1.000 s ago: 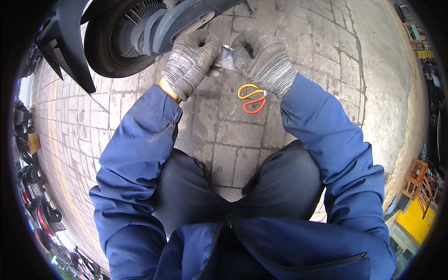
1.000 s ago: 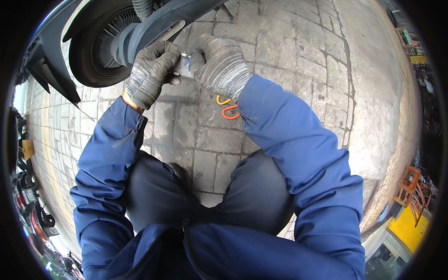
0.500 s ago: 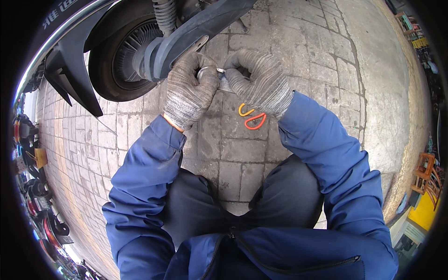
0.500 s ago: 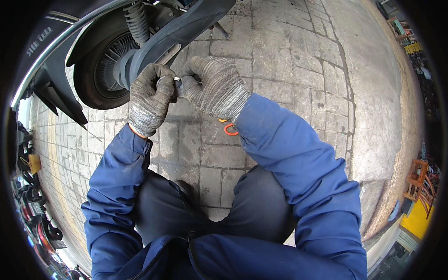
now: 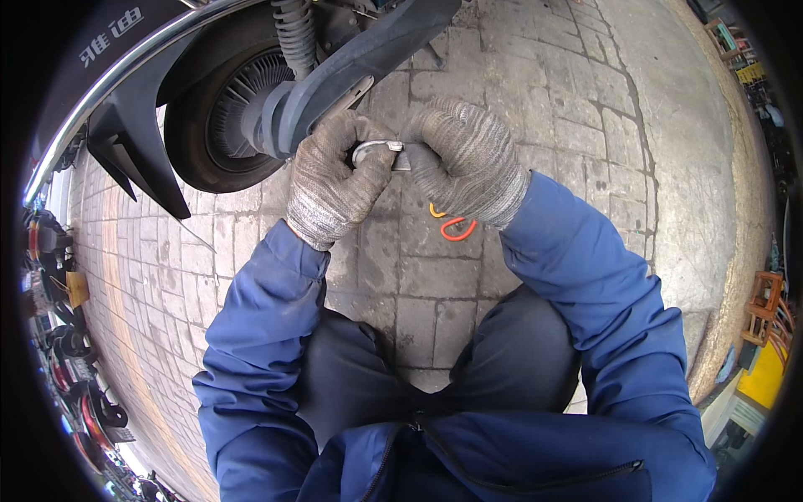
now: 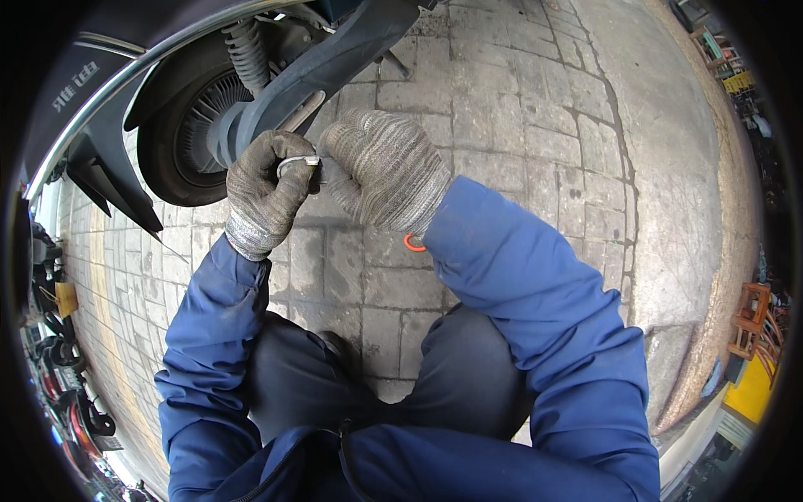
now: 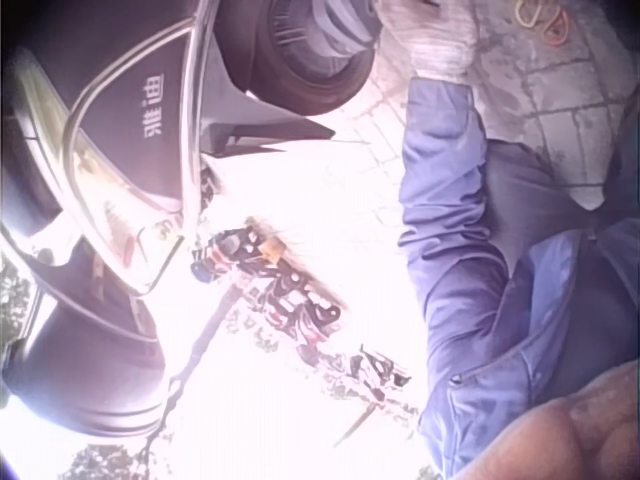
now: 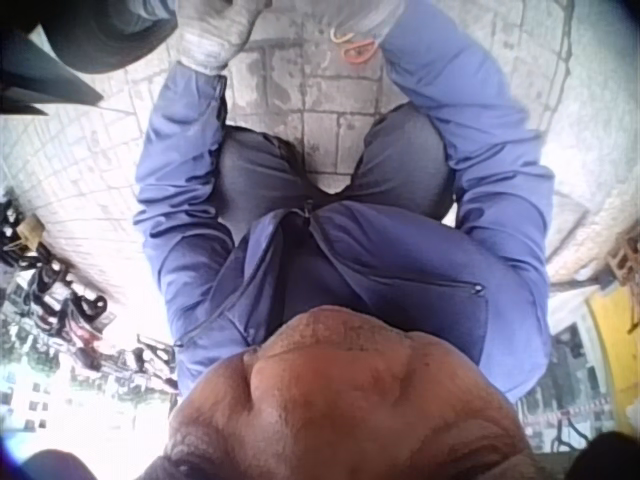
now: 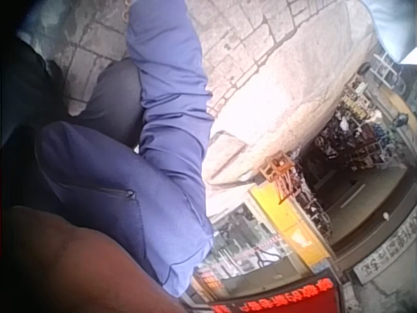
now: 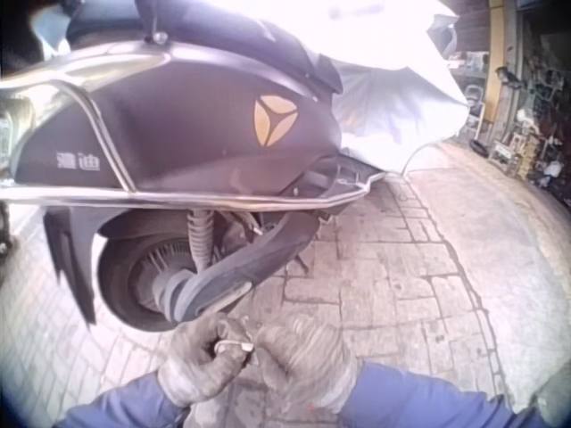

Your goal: The person works on the rear wheel area of a scooter, using pliers to remove a zip tie and then manipulating components near the wheel. They walk to a nearby shop to retrieve a tool and return to continue working on the scooter.

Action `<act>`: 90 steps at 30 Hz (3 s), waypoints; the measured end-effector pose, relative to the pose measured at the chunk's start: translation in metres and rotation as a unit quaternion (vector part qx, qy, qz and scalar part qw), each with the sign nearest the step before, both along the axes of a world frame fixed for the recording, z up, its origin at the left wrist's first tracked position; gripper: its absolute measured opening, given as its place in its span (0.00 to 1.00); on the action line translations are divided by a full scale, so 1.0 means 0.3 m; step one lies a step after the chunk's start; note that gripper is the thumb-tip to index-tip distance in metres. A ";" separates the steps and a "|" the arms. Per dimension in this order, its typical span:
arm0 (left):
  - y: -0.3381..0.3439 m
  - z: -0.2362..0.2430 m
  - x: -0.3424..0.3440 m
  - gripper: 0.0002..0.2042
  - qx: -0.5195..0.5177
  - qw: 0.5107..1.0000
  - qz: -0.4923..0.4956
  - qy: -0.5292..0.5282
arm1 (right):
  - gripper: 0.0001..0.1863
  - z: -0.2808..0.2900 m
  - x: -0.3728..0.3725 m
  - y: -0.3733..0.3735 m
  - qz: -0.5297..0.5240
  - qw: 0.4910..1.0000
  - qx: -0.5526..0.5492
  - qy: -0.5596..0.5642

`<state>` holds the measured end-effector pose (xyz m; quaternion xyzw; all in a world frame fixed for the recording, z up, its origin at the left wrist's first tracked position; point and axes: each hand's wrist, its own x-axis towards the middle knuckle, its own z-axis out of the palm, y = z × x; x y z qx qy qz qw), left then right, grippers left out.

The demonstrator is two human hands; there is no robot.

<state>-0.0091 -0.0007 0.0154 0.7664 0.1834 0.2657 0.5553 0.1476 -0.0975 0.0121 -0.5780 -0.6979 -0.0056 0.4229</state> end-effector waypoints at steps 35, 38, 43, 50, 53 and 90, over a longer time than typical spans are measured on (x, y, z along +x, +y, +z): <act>-0.014 0.039 -0.005 0.05 0.056 0.995 -0.008 -0.085 | 0.07 0.051 0.018 -0.011 0.039 0.992 0.122 -0.016; -0.012 0.038 -0.004 0.07 0.076 0.993 -0.025 -0.088 | 0.08 0.047 0.019 -0.013 0.038 0.992 0.120 -0.025; -0.026 0.038 -0.001 0.05 0.034 0.994 -0.009 -0.103 | 0.08 0.046 0.021 -0.013 0.041 0.991 0.125 -0.027; -0.025 0.045 -0.003 0.06 0.061 0.990 -0.040 -0.117 | 0.12 0.045 0.020 -0.021 0.024 0.990 0.122 -0.059; -0.014 0.046 -0.005 0.07 0.089 0.989 -0.037 -0.109 | 0.13 0.044 0.024 -0.021 0.024 0.991 0.117 -0.065; -0.010 -0.024 0.013 0.05 -0.388 0.916 0.083 0.057 | 0.10 -0.008 -0.001 -0.010 -0.051 0.981 -0.172 -0.078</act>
